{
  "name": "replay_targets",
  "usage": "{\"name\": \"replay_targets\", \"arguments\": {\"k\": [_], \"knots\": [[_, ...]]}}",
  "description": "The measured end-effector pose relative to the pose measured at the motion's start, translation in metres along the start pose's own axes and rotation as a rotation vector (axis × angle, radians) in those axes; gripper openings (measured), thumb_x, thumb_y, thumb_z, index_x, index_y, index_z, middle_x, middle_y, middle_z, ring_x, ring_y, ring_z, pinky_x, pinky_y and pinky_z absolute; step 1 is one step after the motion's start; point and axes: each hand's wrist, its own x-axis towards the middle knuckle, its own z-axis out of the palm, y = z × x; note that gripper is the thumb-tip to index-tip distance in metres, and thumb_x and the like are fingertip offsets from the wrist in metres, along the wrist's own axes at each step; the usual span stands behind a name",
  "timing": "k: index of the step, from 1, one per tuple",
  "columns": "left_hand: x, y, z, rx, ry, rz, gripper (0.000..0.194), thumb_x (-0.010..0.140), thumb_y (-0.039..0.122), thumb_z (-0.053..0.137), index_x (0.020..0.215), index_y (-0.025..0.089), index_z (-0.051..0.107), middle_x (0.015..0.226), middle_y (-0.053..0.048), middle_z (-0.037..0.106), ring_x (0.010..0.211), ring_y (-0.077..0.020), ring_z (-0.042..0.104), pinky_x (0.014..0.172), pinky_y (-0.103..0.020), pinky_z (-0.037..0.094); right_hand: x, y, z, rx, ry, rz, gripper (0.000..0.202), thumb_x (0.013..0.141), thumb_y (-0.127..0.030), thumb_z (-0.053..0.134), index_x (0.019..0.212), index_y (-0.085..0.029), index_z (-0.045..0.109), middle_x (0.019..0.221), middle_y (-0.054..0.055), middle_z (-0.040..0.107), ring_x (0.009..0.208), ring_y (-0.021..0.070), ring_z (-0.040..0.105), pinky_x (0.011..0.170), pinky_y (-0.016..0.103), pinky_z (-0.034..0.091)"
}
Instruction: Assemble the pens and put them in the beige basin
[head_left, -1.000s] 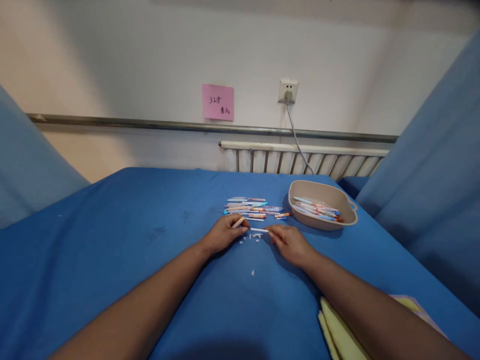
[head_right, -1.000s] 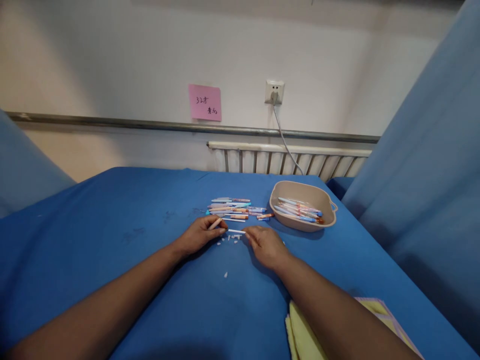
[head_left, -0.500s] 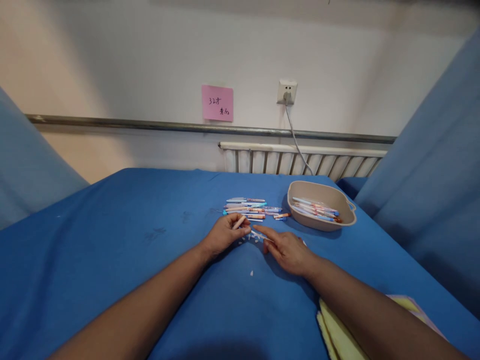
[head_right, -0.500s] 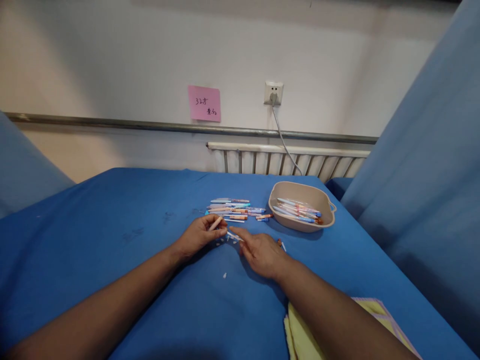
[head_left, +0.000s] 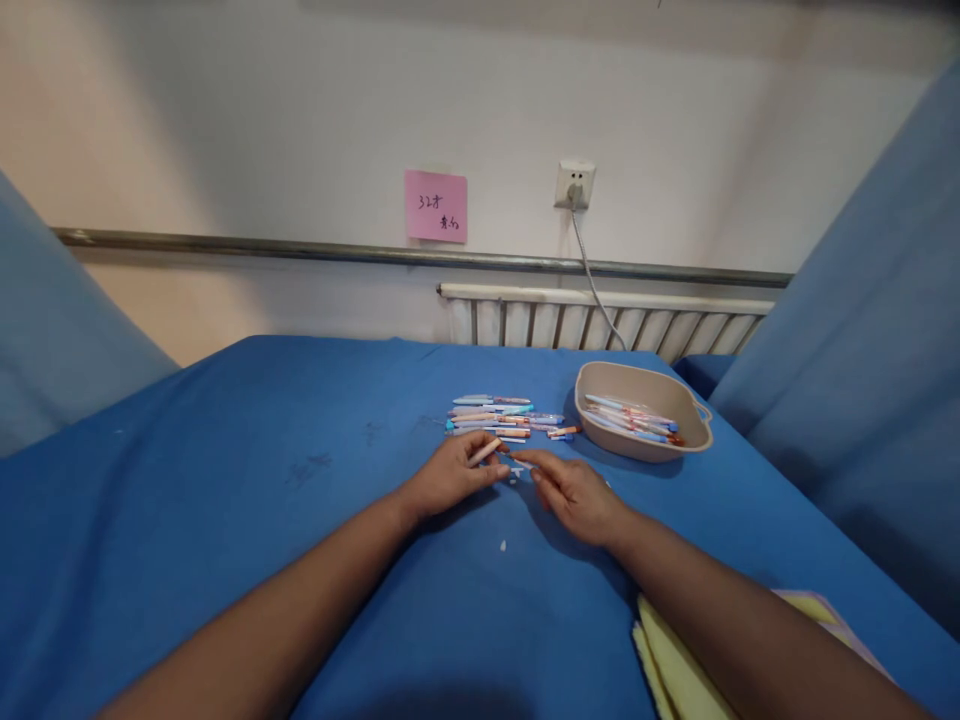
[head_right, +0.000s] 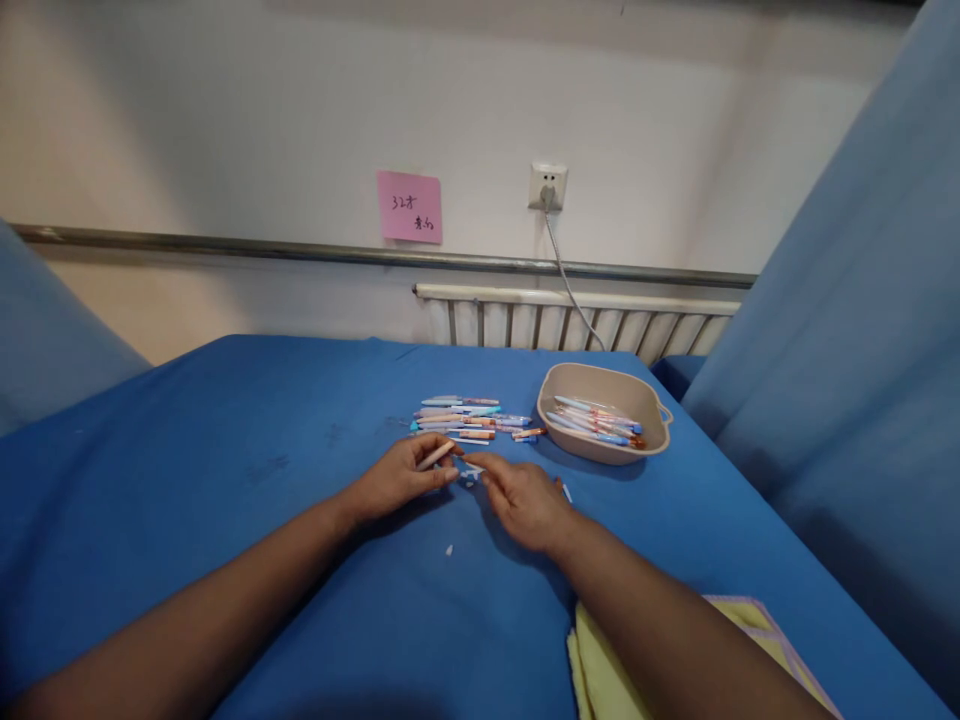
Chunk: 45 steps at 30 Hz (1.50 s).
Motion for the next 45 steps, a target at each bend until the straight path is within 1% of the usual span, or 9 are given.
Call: {"name": "replay_targets", "arguments": {"k": [2, 4, 7, 19, 25, 29, 37, 41, 45], "knots": [[-0.001, 0.0, -0.007, 0.163, -0.016, 0.048, 0.024, 0.081, 0.036, 0.054, 0.088, 0.014, 0.06, 0.075, -0.001, 0.057, 0.068, -0.0144, 0.05, 0.061, -0.023, 0.04, 0.001, 0.004, -0.001, 0.036, 0.002, 0.025, 0.035, 0.092, -0.024, 0.035, 0.124, -0.026, 0.047, 0.06, -0.003, 0.058, 0.056, 0.013, 0.055, 0.057, 0.023, 0.04], [-0.002, 0.0, -0.012, 0.285, -0.056, 0.113, 0.023, 0.085, 0.033, 0.047, 0.088, 0.015, 0.061, 0.08, -0.002, 0.058, 0.074, -0.0159, 0.051, 0.067, -0.025, 0.04, 0.001, 0.006, -0.001, 0.065, -0.012, 0.03, 0.034, 0.091, -0.023, 0.035, 0.123, -0.027, 0.047, 0.06, -0.003, 0.057, 0.055, 0.0127, 0.055, 0.057, 0.023, 0.041], [-0.002, 0.0, -0.012, 0.364, -0.094, 0.168, 0.021, 0.087, 0.031, 0.044, 0.09, 0.017, 0.06, 0.085, -0.003, 0.06, 0.081, -0.0173, 0.052, 0.074, -0.026, 0.04, 0.001, 0.006, -0.002, 0.071, -0.031, 0.027, 0.034, 0.091, -0.023, 0.037, 0.123, -0.028, 0.049, 0.06, -0.004, 0.058, 0.056, 0.0127, 0.055, 0.057, 0.023, 0.041], [0.001, -0.013, -0.011, 0.263, -0.074, 0.143, 0.022, 0.087, 0.031, 0.044, 0.092, 0.017, 0.06, 0.085, -0.002, 0.061, 0.08, -0.0169, 0.054, 0.075, -0.025, 0.041, 0.001, 0.007, -0.002, 0.056, -0.046, 0.053, 0.036, 0.091, -0.025, 0.037, 0.125, -0.027, 0.048, 0.06, -0.003, 0.059, 0.057, 0.0133, 0.056, 0.058, 0.024, 0.041], [0.0, -0.011, -0.011, 0.329, -0.081, 0.206, 0.019, 0.087, 0.027, 0.046, 0.093, 0.018, 0.061, 0.087, -0.003, 0.062, 0.082, -0.0169, 0.055, 0.076, -0.025, 0.04, 0.001, 0.004, -0.002, 0.045, -0.055, 0.043, 0.036, 0.091, -0.025, 0.037, 0.126, -0.028, 0.048, 0.058, -0.003, 0.057, 0.055, 0.0129, 0.055, 0.056, 0.023, 0.04], [-0.001, -0.009, -0.01, 0.38, -0.073, 0.204, 0.02, 0.087, 0.03, 0.047, 0.092, 0.019, 0.063, 0.087, -0.003, 0.063, 0.083, -0.0178, 0.055, 0.077, -0.026, 0.04, 0.001, 0.002, -0.003, 0.013, -0.054, 0.042, 0.034, 0.091, -0.026, 0.038, 0.122, -0.029, 0.051, 0.061, -0.002, 0.059, 0.057, 0.0135, 0.055, 0.056, 0.023, 0.039], [-0.003, -0.006, -0.006, 0.445, -0.072, 0.242, 0.021, 0.087, 0.031, 0.049, 0.095, 0.021, 0.065, 0.093, -0.005, 0.064, 0.09, -0.0203, 0.054, 0.081, -0.028, 0.039, 0.0, 0.003, -0.001, -0.041, -0.078, 0.054, 0.032, 0.091, -0.028, 0.039, 0.12, -0.029, 0.051, 0.067, -0.002, 0.063, 0.06, 0.0139, 0.057, 0.054, 0.022, 0.037], [-0.004, -0.005, -0.001, 0.472, -0.089, 0.265, 0.021, 0.088, 0.03, 0.047, 0.096, 0.021, 0.065, 0.091, -0.005, 0.064, 0.089, -0.0197, 0.055, 0.08, -0.027, 0.039, -0.001, -0.002, -0.001, -0.079, -0.021, 0.082, 0.027, 0.092, -0.034, 0.037, 0.11, -0.025, 0.055, 0.068, 0.0, 0.062, 0.063, 0.0148, 0.058, 0.057, 0.024, 0.037], [-0.007, 0.002, 0.008, 0.457, -0.145, 0.261, 0.019, 0.089, 0.027, 0.047, 0.093, 0.021, 0.064, 0.088, -0.004, 0.063, 0.085, -0.0187, 0.056, 0.076, -0.025, 0.04, 0.001, -0.007, 0.001, -0.014, 0.166, 0.051, 0.028, 0.094, -0.035, 0.033, 0.093, -0.02, 0.057, 0.078, 0.003, 0.062, 0.074, 0.0157, 0.058, 0.066, 0.026, 0.04]]}}
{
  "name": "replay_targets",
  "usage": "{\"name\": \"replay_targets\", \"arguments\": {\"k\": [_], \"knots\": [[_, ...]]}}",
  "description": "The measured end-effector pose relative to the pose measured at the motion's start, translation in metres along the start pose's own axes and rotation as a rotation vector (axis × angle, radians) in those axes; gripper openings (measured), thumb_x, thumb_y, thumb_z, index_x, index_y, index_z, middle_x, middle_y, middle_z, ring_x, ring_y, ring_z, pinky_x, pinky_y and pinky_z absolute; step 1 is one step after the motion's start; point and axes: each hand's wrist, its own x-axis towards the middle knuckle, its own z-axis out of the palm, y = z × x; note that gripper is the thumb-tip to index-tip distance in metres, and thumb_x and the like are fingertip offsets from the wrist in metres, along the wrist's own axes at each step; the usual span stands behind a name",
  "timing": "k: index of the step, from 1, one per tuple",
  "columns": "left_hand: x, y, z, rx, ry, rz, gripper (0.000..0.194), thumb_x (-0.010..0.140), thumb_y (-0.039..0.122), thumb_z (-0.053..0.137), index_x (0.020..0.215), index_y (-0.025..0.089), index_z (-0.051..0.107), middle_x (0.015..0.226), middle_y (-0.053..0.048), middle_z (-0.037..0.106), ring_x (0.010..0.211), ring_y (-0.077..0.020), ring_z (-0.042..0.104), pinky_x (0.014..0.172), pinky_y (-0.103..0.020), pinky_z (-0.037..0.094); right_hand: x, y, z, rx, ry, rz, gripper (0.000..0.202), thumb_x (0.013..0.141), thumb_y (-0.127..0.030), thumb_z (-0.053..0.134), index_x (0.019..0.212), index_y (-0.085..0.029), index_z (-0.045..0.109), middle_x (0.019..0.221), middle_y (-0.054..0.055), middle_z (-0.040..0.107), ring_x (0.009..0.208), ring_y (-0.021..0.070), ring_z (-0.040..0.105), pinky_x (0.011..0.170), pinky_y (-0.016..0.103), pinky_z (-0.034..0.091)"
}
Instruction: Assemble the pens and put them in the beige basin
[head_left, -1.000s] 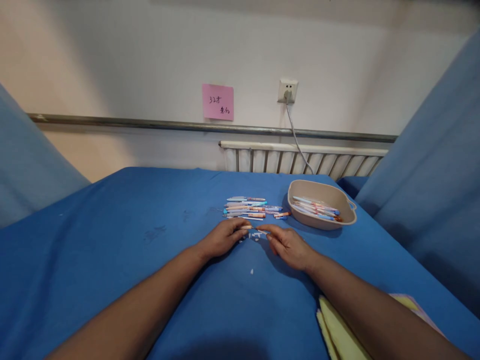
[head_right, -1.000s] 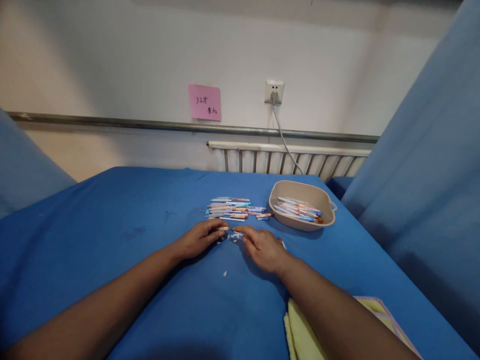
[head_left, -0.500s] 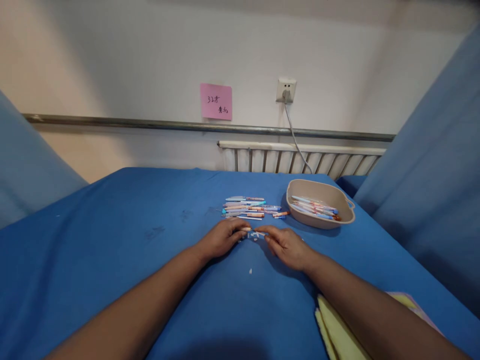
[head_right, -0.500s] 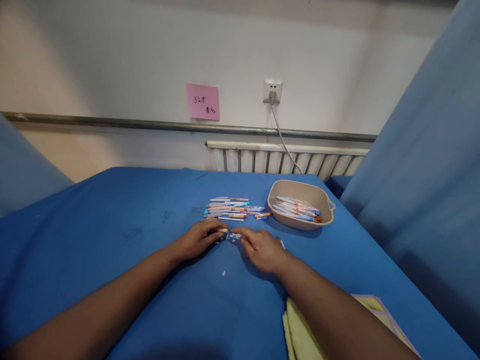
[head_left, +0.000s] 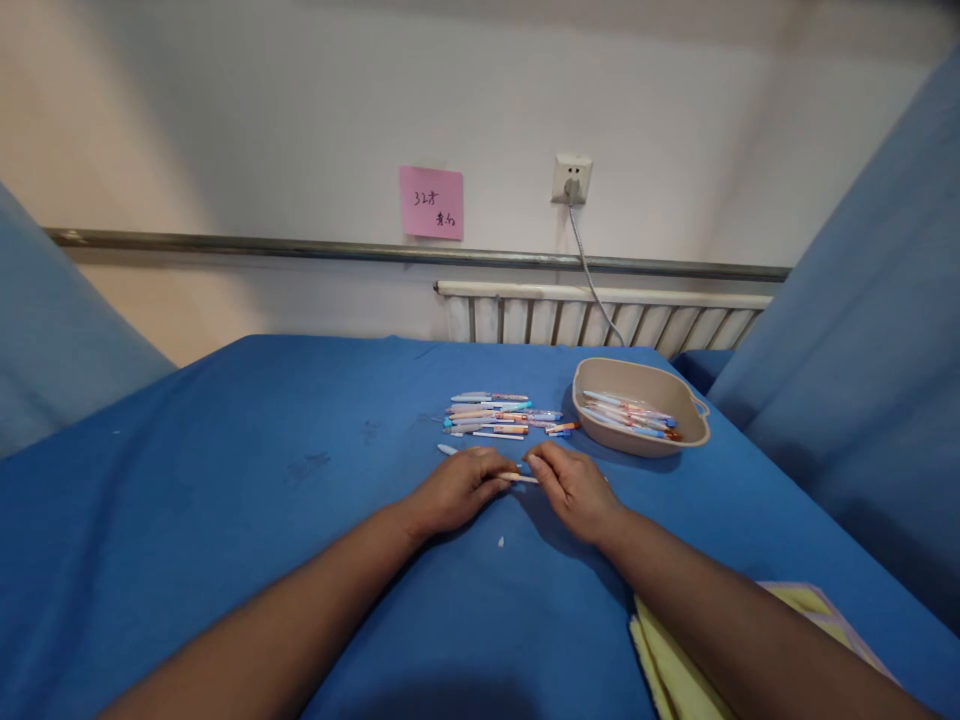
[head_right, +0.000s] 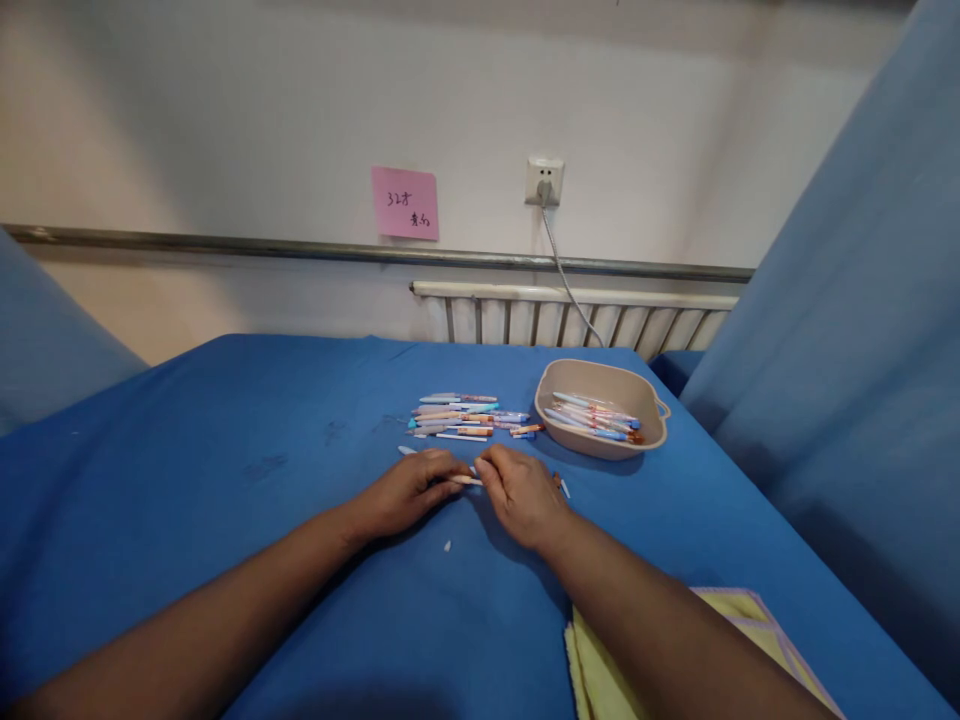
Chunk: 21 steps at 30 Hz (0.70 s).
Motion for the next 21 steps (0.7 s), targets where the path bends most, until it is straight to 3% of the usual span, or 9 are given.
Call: {"name": "replay_targets", "arguments": {"k": [3, 8, 13, 17, 21], "knots": [[0.0, 0.012, 0.007, -0.075, -0.055, 0.001, 0.019, 0.089, 0.025, 0.045, 0.095, 0.021, 0.062, 0.089, -0.003, 0.064, 0.082, -0.0179, 0.057, 0.074, -0.024, 0.041, 0.001, -0.003, 0.003, 0.121, 0.099, -0.011, 0.03, 0.095, -0.035, 0.031, 0.093, -0.019, 0.056, 0.087, 0.005, 0.061, 0.082, 0.016, 0.057, 0.074, 0.027, 0.042], [-0.004, 0.032, 0.021, -0.187, -0.149, -0.009, 0.021, 0.091, 0.026, 0.04, 0.098, 0.02, 0.059, 0.085, -0.003, 0.064, 0.076, -0.0163, 0.057, 0.072, -0.024, 0.042, 0.0, -0.005, 0.006, 0.346, 0.067, 0.013, 0.037, 0.094, -0.042, 0.029, 0.1, -0.019, 0.056, 0.093, 0.006, 0.062, 0.087, 0.0165, 0.058, 0.079, 0.028, 0.044], [-0.006, 0.045, 0.027, -0.256, -0.118, -0.026, 0.025, 0.093, 0.029, 0.036, 0.104, 0.018, 0.055, 0.092, -0.003, 0.062, 0.082, -0.0158, 0.055, 0.076, -0.025, 0.043, -0.004, -0.008, 0.009, 0.467, 0.027, 0.061, 0.043, 0.093, -0.049, 0.027, 0.099, -0.019, 0.057, 0.093, 0.006, 0.064, 0.087, 0.017, 0.059, 0.079, 0.03, 0.046], [-0.003, 0.043, 0.024, -0.289, -0.08, -0.046, 0.027, 0.093, 0.032, 0.036, 0.098, 0.017, 0.058, 0.093, -0.003, 0.061, 0.085, -0.0159, 0.054, 0.078, -0.024, 0.042, 0.0, -0.003, 0.007, 0.566, 0.027, 0.064, 0.049, 0.091, -0.054, 0.026, 0.1, -0.019, 0.058, 0.092, 0.007, 0.064, 0.087, 0.0177, 0.06, 0.077, 0.031, 0.046], [0.0, 0.031, 0.018, -0.281, -0.024, -0.133, 0.032, 0.092, 0.036, 0.035, 0.09, 0.015, 0.059, 0.078, 0.0, 0.057, 0.071, -0.0129, 0.05, 0.066, -0.021, 0.04, 0.013, 0.005, -0.016, 0.612, 0.212, 0.177, 0.048, 0.087, -0.057, 0.035, 0.095, -0.016, 0.059, 0.083, 0.006, 0.064, 0.073, 0.0162, 0.059, 0.065, 0.028, 0.045]]}}
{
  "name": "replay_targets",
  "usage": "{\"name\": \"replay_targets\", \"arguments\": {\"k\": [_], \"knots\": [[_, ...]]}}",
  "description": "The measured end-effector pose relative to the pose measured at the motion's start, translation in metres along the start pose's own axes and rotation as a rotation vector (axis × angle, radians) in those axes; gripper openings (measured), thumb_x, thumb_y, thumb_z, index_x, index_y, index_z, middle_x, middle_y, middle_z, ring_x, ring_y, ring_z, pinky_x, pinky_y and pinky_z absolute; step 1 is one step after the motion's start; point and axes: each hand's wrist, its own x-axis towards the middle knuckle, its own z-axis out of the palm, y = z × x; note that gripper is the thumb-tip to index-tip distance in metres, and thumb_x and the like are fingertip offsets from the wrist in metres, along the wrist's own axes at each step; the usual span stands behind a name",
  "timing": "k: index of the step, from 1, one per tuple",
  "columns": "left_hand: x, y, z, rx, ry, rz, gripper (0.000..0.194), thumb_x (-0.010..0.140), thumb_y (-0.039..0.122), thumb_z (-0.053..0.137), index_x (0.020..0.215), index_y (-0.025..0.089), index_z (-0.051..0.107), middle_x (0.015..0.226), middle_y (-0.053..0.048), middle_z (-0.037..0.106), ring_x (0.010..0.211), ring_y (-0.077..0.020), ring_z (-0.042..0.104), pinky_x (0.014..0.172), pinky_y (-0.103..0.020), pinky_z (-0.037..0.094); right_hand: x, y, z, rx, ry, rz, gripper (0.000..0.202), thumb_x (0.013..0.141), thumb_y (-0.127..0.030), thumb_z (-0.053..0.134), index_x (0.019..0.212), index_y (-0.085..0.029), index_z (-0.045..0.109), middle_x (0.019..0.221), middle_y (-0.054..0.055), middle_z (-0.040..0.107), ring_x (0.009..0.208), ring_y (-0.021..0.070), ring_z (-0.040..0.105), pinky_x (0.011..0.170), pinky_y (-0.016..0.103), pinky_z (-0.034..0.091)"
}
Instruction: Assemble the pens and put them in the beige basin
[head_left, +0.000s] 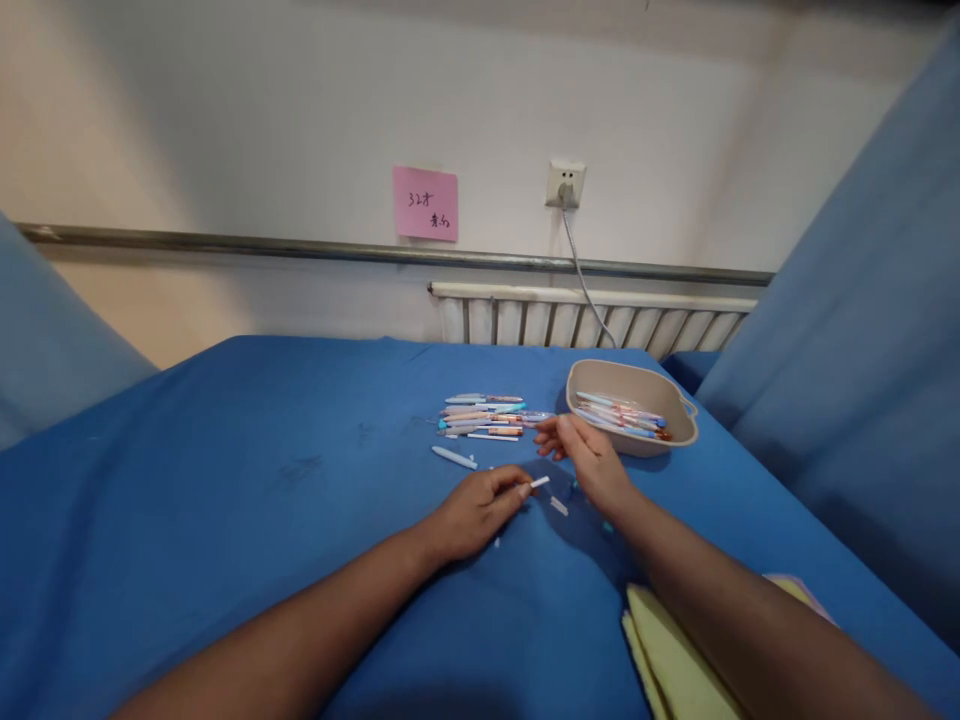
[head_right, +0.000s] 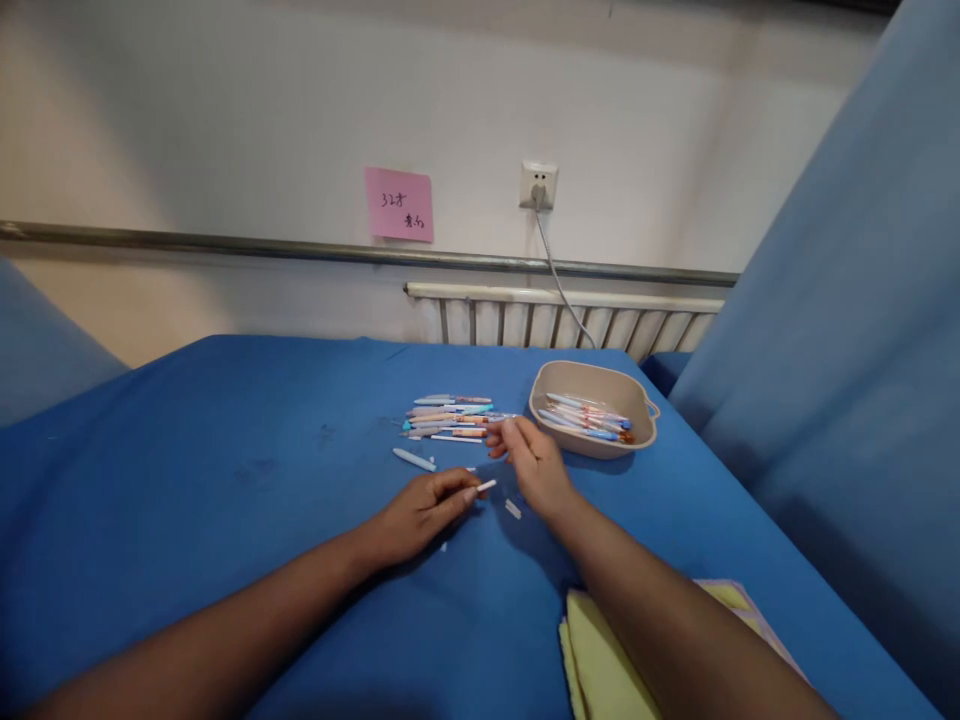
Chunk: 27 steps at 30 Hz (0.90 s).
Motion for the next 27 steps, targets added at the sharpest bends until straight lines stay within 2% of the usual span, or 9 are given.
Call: {"name": "replay_targets", "arguments": {"k": [3, 5, 8, 10, 12, 14, 16, 21, 27], "knots": [[0.003, -0.009, -0.007, 0.011, 0.072, -0.044, 0.031, 0.089, 0.036, 0.038, 0.09, 0.015, 0.061, 0.074, 0.0, 0.057, 0.069, -0.0132, 0.049, 0.063, -0.02, 0.039, 0.007, -0.012, -0.024, -0.06, 0.059, 0.03, 0.038, 0.083, -0.052, 0.046, 0.091, -0.017, 0.059, 0.074, 0.002, 0.062, 0.063, 0.0133, 0.055, 0.06, 0.026, 0.043], [0.005, -0.015, -0.01, 0.014, 0.123, -0.068, 0.03, 0.088, 0.036, 0.04, 0.087, 0.015, 0.061, 0.071, 0.001, 0.057, 0.067, -0.0135, 0.049, 0.062, -0.021, 0.038, 0.002, -0.016, -0.04, -0.129, 0.003, 0.103, 0.032, 0.08, -0.047, 0.051, 0.087, -0.017, 0.058, 0.072, 0.001, 0.061, 0.06, 0.0128, 0.054, 0.059, 0.026, 0.042], [0.006, -0.02, -0.014, -0.018, 0.223, -0.081, 0.031, 0.086, 0.039, 0.04, 0.083, 0.015, 0.06, 0.064, 0.002, 0.053, 0.062, -0.0129, 0.047, 0.059, -0.021, 0.037, -0.022, -0.012, -0.063, -0.338, -0.115, 0.244, 0.027, 0.074, -0.044, 0.057, 0.08, -0.017, 0.058, 0.069, 0.002, 0.062, 0.06, 0.0146, 0.054, 0.058, 0.028, 0.043], [0.004, -0.023, -0.015, -0.053, 0.279, -0.094, 0.032, 0.086, 0.041, 0.04, 0.082, 0.015, 0.059, 0.06, 0.003, 0.049, 0.058, -0.0124, 0.046, 0.056, -0.021, 0.036, -0.044, -0.005, -0.073, -0.563, -0.171, 0.3, 0.034, 0.068, -0.042, 0.065, 0.091, -0.018, 0.06, 0.08, 0.004, 0.064, 0.067, 0.0167, 0.056, 0.062, 0.029, 0.043], [-0.002, -0.025, -0.015, -0.082, 0.313, -0.118, 0.033, 0.085, 0.043, 0.04, 0.084, 0.015, 0.059, 0.057, 0.004, 0.047, 0.054, -0.012, 0.045, 0.053, -0.021, 0.035, -0.063, 0.002, -0.077, -0.733, -0.207, 0.329, 0.052, 0.062, -0.043, 0.07, 0.107, -0.018, 0.057, 0.097, 0.007, 0.063, 0.079, 0.0203, 0.058, 0.069, 0.031, 0.044], [-0.01, -0.027, -0.016, -0.103, 0.325, -0.136, 0.034, 0.084, 0.044, 0.042, 0.085, 0.015, 0.06, 0.056, 0.004, 0.048, 0.053, -0.0118, 0.045, 0.053, -0.021, 0.035, -0.075, 0.007, -0.072, -0.865, -0.226, 0.294, 0.068, 0.057, -0.045, 0.074, 0.115, -0.017, 0.052, 0.11, 0.01, 0.057, 0.094, 0.0247, 0.056, 0.079, 0.033, 0.043], [-0.02, -0.03, -0.019, -0.127, 0.332, -0.15, 0.035, 0.083, 0.046, 0.044, 0.085, 0.016, 0.06, 0.056, 0.004, 0.049, 0.054, -0.0117, 0.045, 0.053, -0.021, 0.035, -0.077, 0.009, -0.061, -0.991, -0.193, 0.279, 0.07, 0.062, -0.049, 0.07, 0.119, -0.015, 0.049, 0.113, 0.013, 0.054, 0.097, 0.0261, 0.055, 0.079, 0.034, 0.042], [-0.035, -0.038, -0.028, -0.249, 0.391, -0.219, 0.04, 0.08, 0.052, 0.046, 0.09, 0.015, 0.06, 0.054, 0.005, 0.047, 0.047, -0.01, 0.041, 0.047, -0.02, 0.032, -0.062, 0.011, -0.026, -1.212, -0.083, 0.166, 0.048, 0.081, -0.057, 0.047, 0.109, -0.018, 0.053, 0.1, 0.011, 0.057, 0.088, 0.0236, 0.059, 0.072, 0.031, 0.041], [-0.031, -0.041, -0.03, -0.334, 0.433, -0.228, 0.041, 0.078, 0.052, 0.049, 0.088, 0.014, 0.06, 0.052, 0.005, 0.046, 0.042, -0.0082, 0.037, 0.043, -0.019, 0.029, -0.043, 0.013, 0.014, -1.241, -0.166, 0.069, 0.039, 0.088, -0.053, 0.038, 0.095, -0.019, 0.055, 0.092, 0.007, 0.06, 0.078, 0.0191, 0.06, 0.065, 0.027, 0.04]]}}
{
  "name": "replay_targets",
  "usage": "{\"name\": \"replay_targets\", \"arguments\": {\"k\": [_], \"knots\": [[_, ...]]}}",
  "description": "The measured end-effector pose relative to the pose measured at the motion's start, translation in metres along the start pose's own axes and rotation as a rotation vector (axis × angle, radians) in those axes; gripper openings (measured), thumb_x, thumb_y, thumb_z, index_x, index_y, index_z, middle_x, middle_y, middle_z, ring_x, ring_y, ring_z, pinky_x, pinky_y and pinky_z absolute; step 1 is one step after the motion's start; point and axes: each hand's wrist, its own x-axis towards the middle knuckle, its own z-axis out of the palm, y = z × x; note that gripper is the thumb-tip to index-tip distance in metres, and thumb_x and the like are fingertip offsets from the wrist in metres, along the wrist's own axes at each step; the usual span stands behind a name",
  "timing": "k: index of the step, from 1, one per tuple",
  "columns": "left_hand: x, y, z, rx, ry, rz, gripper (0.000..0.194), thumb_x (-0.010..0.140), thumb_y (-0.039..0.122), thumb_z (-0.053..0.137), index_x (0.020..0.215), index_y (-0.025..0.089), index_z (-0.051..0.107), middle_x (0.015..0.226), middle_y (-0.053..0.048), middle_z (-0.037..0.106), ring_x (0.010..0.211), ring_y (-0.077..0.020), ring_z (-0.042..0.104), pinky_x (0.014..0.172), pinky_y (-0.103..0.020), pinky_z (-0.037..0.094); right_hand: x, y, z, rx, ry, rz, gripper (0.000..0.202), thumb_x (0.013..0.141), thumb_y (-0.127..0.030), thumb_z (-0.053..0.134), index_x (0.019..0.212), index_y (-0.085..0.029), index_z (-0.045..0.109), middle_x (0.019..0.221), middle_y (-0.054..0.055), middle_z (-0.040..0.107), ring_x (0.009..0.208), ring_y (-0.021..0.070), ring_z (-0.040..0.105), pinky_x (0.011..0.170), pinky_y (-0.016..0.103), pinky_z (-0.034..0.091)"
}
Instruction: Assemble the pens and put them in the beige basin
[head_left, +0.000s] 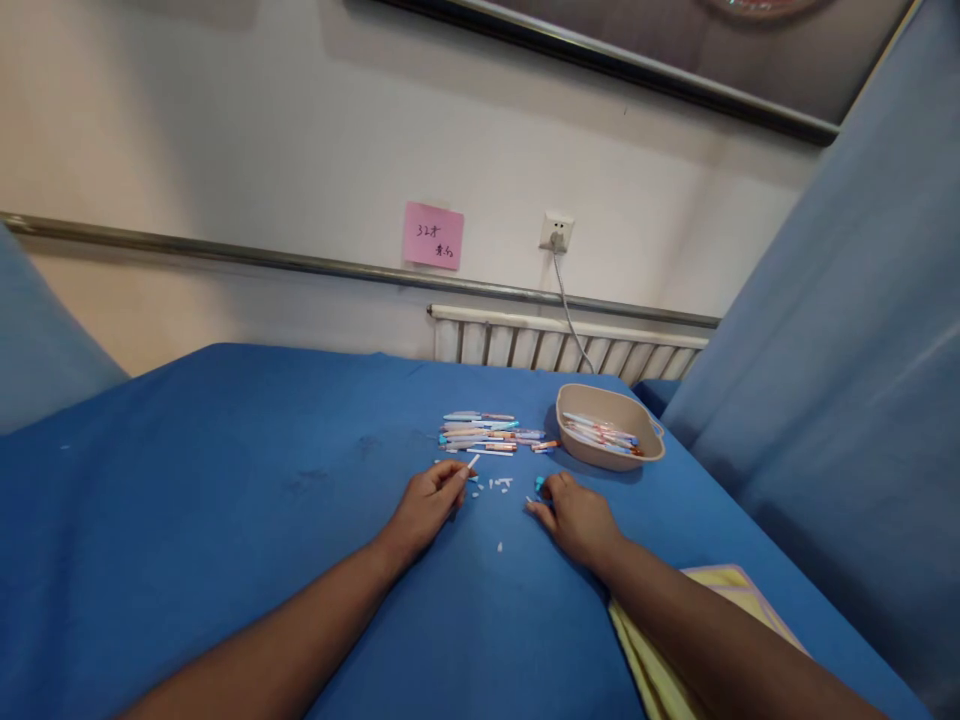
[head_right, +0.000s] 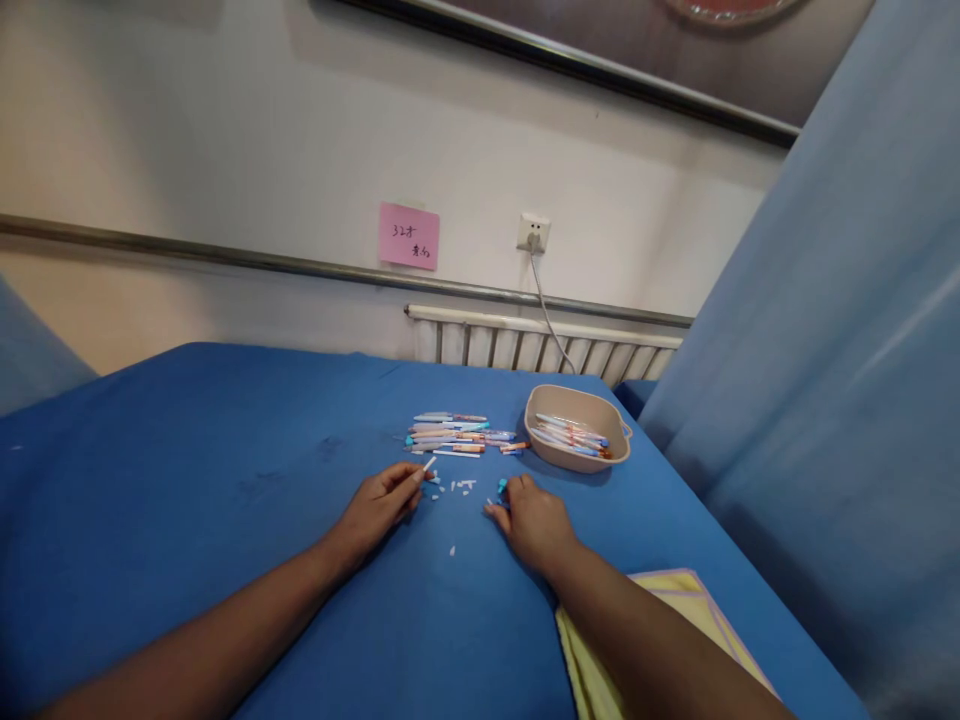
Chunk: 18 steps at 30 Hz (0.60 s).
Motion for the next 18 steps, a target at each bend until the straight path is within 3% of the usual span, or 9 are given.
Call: {"name": "replay_targets", "arguments": {"k": [5, 8, 13, 16, 18], "knots": [[0.004, -0.001, -0.001, -0.05, -0.008, 0.001, 0.043, 0.077, 0.052, 0.05, 0.092, 0.013, 0.06, 0.052, 0.006, 0.046, 0.04, -0.0071, 0.036, 0.041, -0.019, 0.027, 0.021, -0.03, 0.007, 0.088, 0.028, -0.049, 0.036, 0.089, -0.05, 0.037, 0.092, -0.019, 0.056, 0.09, 0.007, 0.063, 0.078, 0.0189, 0.06, 0.067, 0.027, 0.039], [0.006, -0.002, -0.004, -0.081, -0.009, -0.013, 0.043, 0.076, 0.053, 0.05, 0.092, 0.013, 0.059, 0.052, 0.006, 0.046, 0.039, -0.0065, 0.035, 0.04, -0.018, 0.027, 0.035, -0.035, 0.008, 0.209, 0.059, -0.03, 0.034, 0.092, -0.043, 0.033, 0.091, -0.019, 0.057, 0.089, 0.007, 0.064, 0.082, 0.0184, 0.06, 0.071, 0.026, 0.039], [0.009, -0.003, -0.006, -0.082, -0.035, -0.03, 0.041, 0.078, 0.051, 0.049, 0.091, 0.013, 0.058, 0.054, 0.006, 0.046, 0.039, -0.0058, 0.036, 0.039, -0.017, 0.026, 0.057, -0.01, 0.009, 0.202, 0.171, 0.104, 0.03, 0.091, -0.024, 0.034, 0.11, -0.016, 0.056, 0.109, 0.011, 0.061, 0.1, 0.0204, 0.056, 0.084, 0.028, 0.038], [0.01, -0.004, -0.005, -0.072, -0.048, -0.032, 0.038, 0.079, 0.049, 0.048, 0.09, 0.014, 0.058, 0.054, 0.006, 0.046, 0.039, -0.0057, 0.036, 0.039, -0.017, 0.026, 0.062, 0.008, 0.012, 0.103, 0.12, 0.123, 0.039, 0.086, -0.014, 0.036, 0.123, -0.013, 0.049, 0.128, 0.013, 0.049, 0.114, 0.0222, 0.048, 0.092, 0.029, 0.035], [0.01, -0.004, -0.005, -0.064, -0.052, -0.035, 0.037, 0.08, 0.048, 0.048, 0.089, 0.014, 0.058, 0.054, 0.006, 0.046, 0.039, -0.0057, 0.036, 0.039, -0.017, 0.027, 0.062, 0.014, 0.014, 0.055, 0.06, 0.112, 0.042, 0.084, -0.01, 0.038, 0.125, -0.012, 0.047, 0.13, 0.014, 0.048, 0.115, 0.0226, 0.048, 0.093, 0.029, 0.034]]}}
